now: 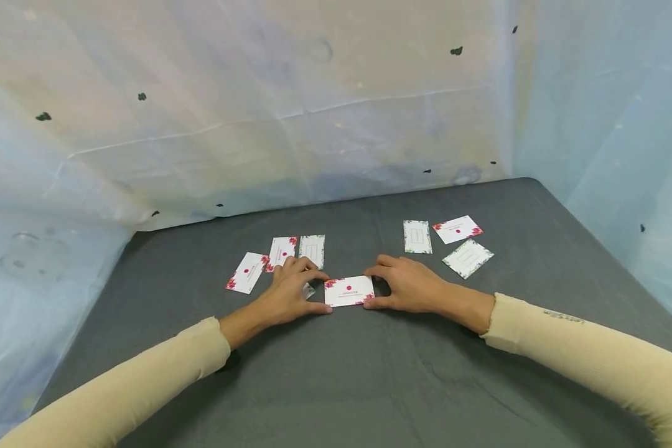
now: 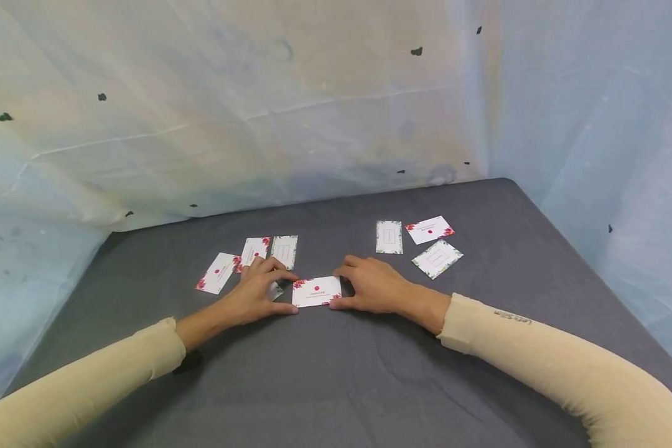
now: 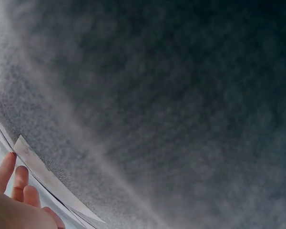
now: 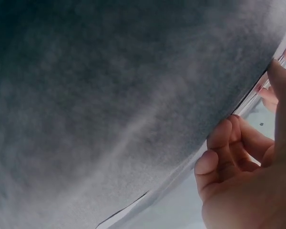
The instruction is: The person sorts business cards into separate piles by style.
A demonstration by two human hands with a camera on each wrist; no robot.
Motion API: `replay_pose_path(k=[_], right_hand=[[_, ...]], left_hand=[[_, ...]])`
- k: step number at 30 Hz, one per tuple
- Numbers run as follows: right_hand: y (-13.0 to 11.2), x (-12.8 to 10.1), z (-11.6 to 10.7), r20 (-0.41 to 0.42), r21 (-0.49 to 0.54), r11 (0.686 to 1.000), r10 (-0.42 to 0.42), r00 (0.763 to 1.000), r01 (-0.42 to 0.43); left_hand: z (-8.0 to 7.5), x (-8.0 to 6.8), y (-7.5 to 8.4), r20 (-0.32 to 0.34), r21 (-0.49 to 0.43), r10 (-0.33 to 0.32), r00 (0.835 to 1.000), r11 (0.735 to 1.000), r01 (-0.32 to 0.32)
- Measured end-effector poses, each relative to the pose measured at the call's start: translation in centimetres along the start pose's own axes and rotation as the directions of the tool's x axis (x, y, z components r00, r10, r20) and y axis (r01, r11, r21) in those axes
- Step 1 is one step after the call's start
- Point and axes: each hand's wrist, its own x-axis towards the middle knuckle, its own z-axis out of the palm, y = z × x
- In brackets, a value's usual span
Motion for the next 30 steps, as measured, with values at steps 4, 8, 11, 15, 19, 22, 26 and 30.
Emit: replay_pose_path(k=[4, 8, 11, 15, 19, 22, 26, 30], right_hand=[[-0.02, 0.02, -0.01, 0.006, 0.011, 1.0, -0.008, 1.0, 0.007], [-0.03, 0.03, 0.14, 0.004, 0.026, 1.0, -0.01, 1.0, 0.01], [-0.06, 0.09, 0.13, -0.006, 0.04, 0.999, -0.007, 1.0, 0.007], [0.02, 0.1, 0.0, -0.007, 0.057, 0.998, 0.002, 1.0, -0.002], [0.05, 0.06, -0.18, -0.001, 0.067, 0.998, 0.006, 1.0, -0.006], [0.15, 0.07, -0.15, -0.004, 0.07, 0.998, -0.001, 1.0, 0.001], [0.26, 0.09, 0.03, -0.01, 0.062, 0.998, 0.0, 1.0, 0.0], [0.26, 0.15, 0.13, -0.021, 0.057, 0.998, -0.003, 1.0, 0.004]], left_hand=[[0.03, -0.09, 0.09, 0.012, 0.01, -0.007, 1.0, 1.0, 0.007], [0.19, -0.24, 0.04, 0.023, 0.018, -0.022, 0.999, 1.0, 0.021], [0.18, -0.23, -0.02, 0.017, 0.025, -0.021, 1.0, 0.999, 0.02], [0.05, -0.06, 0.02, 0.022, 0.032, -0.011, 1.0, 0.999, 0.011], [0.01, 0.09, 0.1, 0.031, 0.033, -0.011, 0.999, 0.999, 0.01], [-0.04, 0.14, 0.12, 0.032, 0.034, -0.009, 0.999, 0.999, 0.008], [-0.13, 0.1, 0.15, 0.033, 0.036, 0.0, 0.999, 0.999, -0.001], [-0.22, 0.02, 0.19, 0.035, 0.032, -0.002, 0.999, 0.999, 0.0]])
